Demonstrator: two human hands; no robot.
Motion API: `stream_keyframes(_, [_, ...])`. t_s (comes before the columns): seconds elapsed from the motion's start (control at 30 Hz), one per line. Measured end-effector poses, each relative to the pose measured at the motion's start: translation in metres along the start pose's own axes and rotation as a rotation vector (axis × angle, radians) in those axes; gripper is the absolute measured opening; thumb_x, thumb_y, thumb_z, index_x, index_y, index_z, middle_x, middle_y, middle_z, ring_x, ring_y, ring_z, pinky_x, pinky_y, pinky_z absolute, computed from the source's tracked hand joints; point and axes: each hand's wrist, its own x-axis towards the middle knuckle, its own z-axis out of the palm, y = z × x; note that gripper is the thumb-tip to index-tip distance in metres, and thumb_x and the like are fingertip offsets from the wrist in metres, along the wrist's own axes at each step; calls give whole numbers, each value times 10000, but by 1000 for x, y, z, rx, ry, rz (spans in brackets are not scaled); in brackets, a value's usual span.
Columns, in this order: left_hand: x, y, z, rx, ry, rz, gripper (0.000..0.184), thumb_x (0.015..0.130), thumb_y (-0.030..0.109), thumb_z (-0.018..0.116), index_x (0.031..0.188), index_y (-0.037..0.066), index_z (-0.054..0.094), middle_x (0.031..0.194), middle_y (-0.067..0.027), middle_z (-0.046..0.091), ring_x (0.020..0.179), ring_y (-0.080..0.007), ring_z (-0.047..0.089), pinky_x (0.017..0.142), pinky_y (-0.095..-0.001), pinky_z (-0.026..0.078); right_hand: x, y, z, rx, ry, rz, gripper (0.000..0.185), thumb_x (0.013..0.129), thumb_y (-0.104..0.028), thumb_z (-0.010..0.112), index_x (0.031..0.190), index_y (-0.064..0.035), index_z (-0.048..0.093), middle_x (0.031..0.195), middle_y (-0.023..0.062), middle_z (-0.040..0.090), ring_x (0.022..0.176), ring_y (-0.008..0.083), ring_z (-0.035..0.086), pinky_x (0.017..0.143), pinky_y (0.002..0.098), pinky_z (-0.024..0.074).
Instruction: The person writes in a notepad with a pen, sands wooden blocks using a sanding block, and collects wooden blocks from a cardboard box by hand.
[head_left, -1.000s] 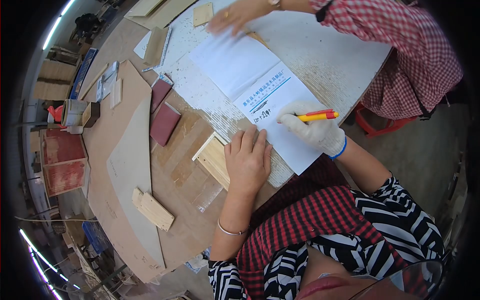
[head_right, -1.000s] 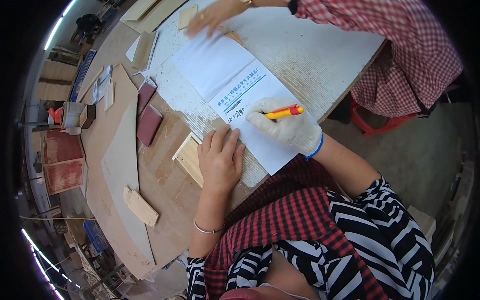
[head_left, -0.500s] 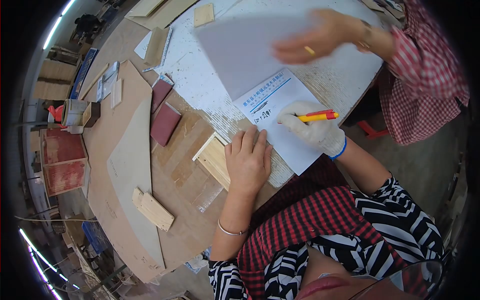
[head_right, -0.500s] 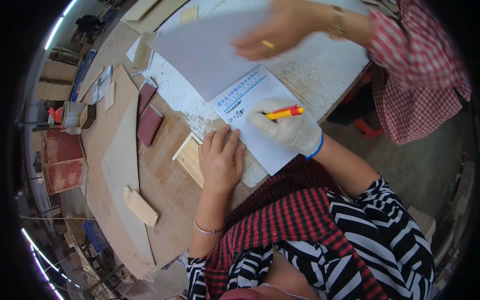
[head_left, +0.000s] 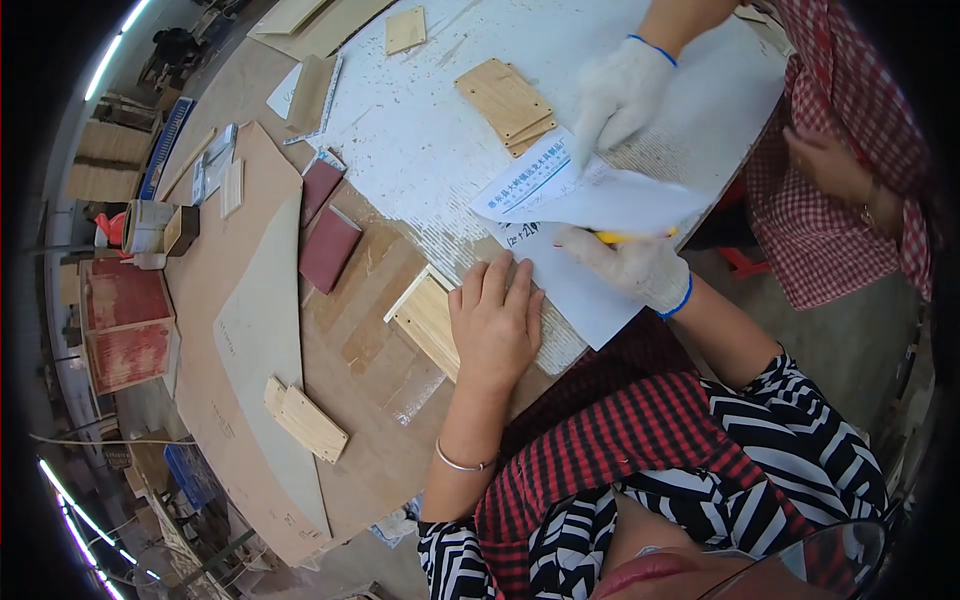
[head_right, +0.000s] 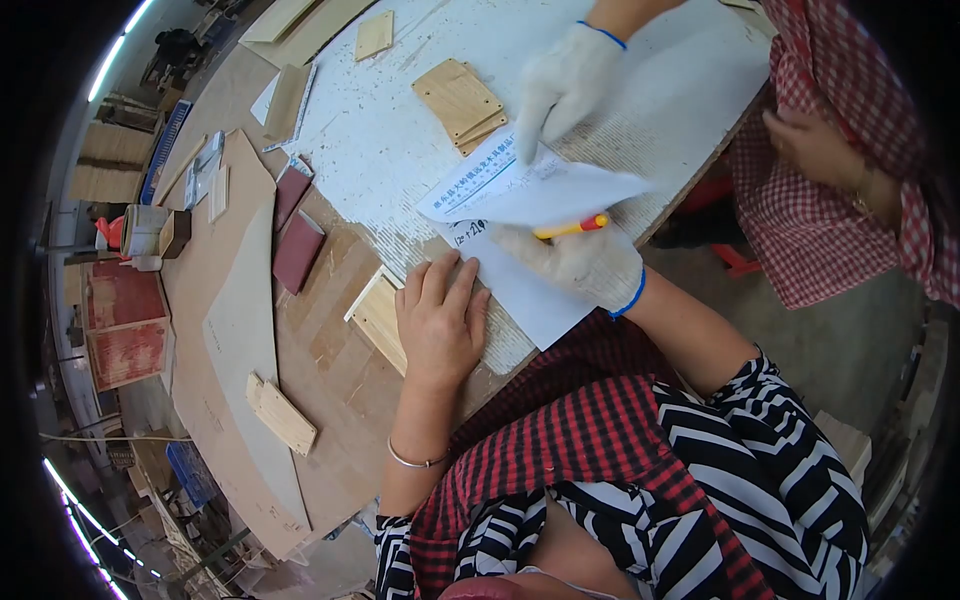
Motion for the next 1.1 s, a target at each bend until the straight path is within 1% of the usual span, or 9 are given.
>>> stream_keyframes(0.03, [0, 0, 0, 1, 2, 3, 342, 799, 182, 696, 1114, 51, 673, 1199, -117, 608, 1093, -318, 544, 860, -422, 410, -1, 1, 0, 76, -33, 55, 229, 862, -166, 687, 1051, -37, 701, 943, 101, 705, 820, 207, 662, 765, 351, 515])
stream_keyframes(0.17, [0, -1, 0, 3, 0, 3, 346, 796, 185, 696, 1116, 54, 671, 1214, -112, 608, 1085, -309, 546, 847, -416, 410, 6, 6, -1, -175, 111, -297, 194, 881, -162, 658, 994, -9, 692, 895, 89, 697, 745, 168, 648, 711, 309, 514])
stream_keyframes(0.27, [0, -1, 1, 9, 2, 8, 350, 793, 186, 697, 1117, 57, 670, 1233, -106, 606, 1077, -299, 548, 833, -408, 409, 15, -11, -8, 409, -35, 270, 173, 907, -156, 614, 952, -1, 677, 836, 58, 669, 705, 122, 617, 669, 273, 502])
stream_keyframes(0.43, [1, -2, 2, 29, -4, 19, 358, 786, 186, 699, 1122, 65, 669, 1269, -90, 601, 1062, -277, 551, 810, -394, 405, 29, -9, -11, 508, -63, 353, 178, 925, -156, 579, 934, 0, 664, 788, 42, 636, 694, 116, 601, 668, 269, 496])
stream_keyframes(0.57, [1, -3, 1, 21, 1, 18, 357, 785, 186, 699, 1123, 74, 672, 1269, -87, 603, 1061, -273, 551, 806, -393, 405, 30, 1, 1, 238, -49, 54, 166, 930, -148, 572, 944, -8, 659, 788, 29, 628, 692, 96, 587, 659, 258, 488])
stream_keyframes(0.7, [1, -4, 2, 15, -2, 14, 355, 785, 187, 699, 1124, 84, 676, 1262, -91, 605, 1064, -276, 551, 806, -396, 405, 35, -4, -3, 451, -127, 371, 161, 931, -187, 579, 939, -41, 647, 820, 49, 651, 732, 128, 627, 688, 270, 497])
stream_keyframes(0.83, [0, -3, 1, 2, -4, -14, 347, 789, 180, 702, 1127, 102, 685, 1254, -82, 614, 1076, -290, 551, 840, -399, 418, 33, 2, 3, 261, -85, 81, 177, 943, -204, 579, 953, -44, 654, 800, 37, 649, 726, 103, 617, 681, 259, 493])
stream_keyframes(0.93, [1, -1, -1, -6, -6, -24, 342, 791, 176, 704, 1126, 109, 691, 1252, -79, 616, 1082, -299, 550, 858, -400, 425, 43, -6, -3, 506, -70, 390, 181, 958, -189, 571, 968, -39, 672, 786, 0, 625, 716, 46, 572, 635, 223, 467])
stream_keyframes(1.1, [1, -3, -1, -18, -6, -35, 343, 786, 176, 708, 1123, 111, 694, 1265, -88, 609, 1084, -311, 546, 869, -406, 426, 50, -10, -6, 535, -77, 399, 166, 955, -175, 575, 967, -40, 672, 798, -2, 627, 720, 40, 574, 635, 213, 463])
